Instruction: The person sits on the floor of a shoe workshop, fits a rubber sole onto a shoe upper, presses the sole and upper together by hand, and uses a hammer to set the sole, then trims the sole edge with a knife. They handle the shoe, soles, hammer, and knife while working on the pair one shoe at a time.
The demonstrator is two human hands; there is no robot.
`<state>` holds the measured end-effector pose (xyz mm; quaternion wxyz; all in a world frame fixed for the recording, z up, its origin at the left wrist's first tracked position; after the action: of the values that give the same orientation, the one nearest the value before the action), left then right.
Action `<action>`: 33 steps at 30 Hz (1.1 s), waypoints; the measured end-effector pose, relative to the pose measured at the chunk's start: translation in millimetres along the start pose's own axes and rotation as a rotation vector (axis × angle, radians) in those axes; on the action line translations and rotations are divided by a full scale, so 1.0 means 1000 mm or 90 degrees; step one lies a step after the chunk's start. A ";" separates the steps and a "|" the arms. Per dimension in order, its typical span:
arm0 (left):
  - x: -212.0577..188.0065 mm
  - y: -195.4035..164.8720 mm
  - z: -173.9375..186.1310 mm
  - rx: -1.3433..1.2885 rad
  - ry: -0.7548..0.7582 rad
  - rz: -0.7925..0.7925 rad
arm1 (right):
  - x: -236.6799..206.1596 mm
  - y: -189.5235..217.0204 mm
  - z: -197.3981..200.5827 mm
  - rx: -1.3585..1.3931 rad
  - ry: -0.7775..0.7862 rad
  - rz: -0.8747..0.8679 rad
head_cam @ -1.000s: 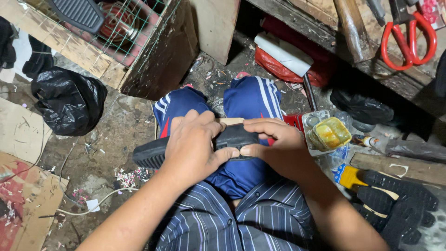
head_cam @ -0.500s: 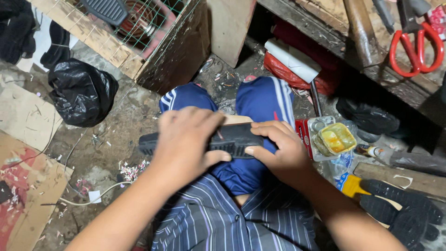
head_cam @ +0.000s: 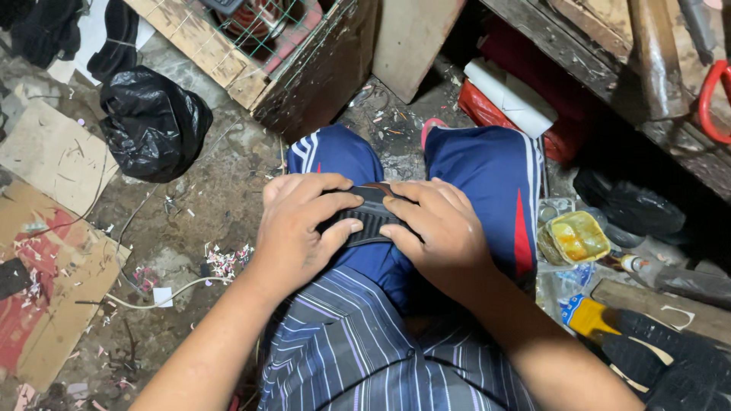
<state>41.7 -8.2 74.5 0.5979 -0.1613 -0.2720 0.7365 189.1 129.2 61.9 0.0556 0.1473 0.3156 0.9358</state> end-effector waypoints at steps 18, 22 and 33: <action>-0.023 0.011 -0.018 -0.070 -0.122 0.077 | 0.010 -0.003 -0.012 0.047 -0.028 0.043; -0.017 0.013 -0.015 -0.087 -0.084 0.061 | 0.007 -0.005 -0.015 0.044 -0.025 0.057; 0.001 0.008 -0.005 -0.091 -0.064 0.070 | 0.007 -0.013 -0.013 0.069 -0.025 -0.051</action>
<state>37.7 -7.2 65.8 0.5289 -0.1814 -0.3442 0.7542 178.8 133.8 45.6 0.0913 0.1554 0.3705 0.9112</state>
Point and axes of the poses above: each hand's wrist, its own x-axis towards the middle knuckle, its own z-axis out of the back of the hand, y = z × x, the point moved 4 cm from there along x, towards the middle knuckle, and after that the axes turned 13 degrees about y, right-handed, at the moved point
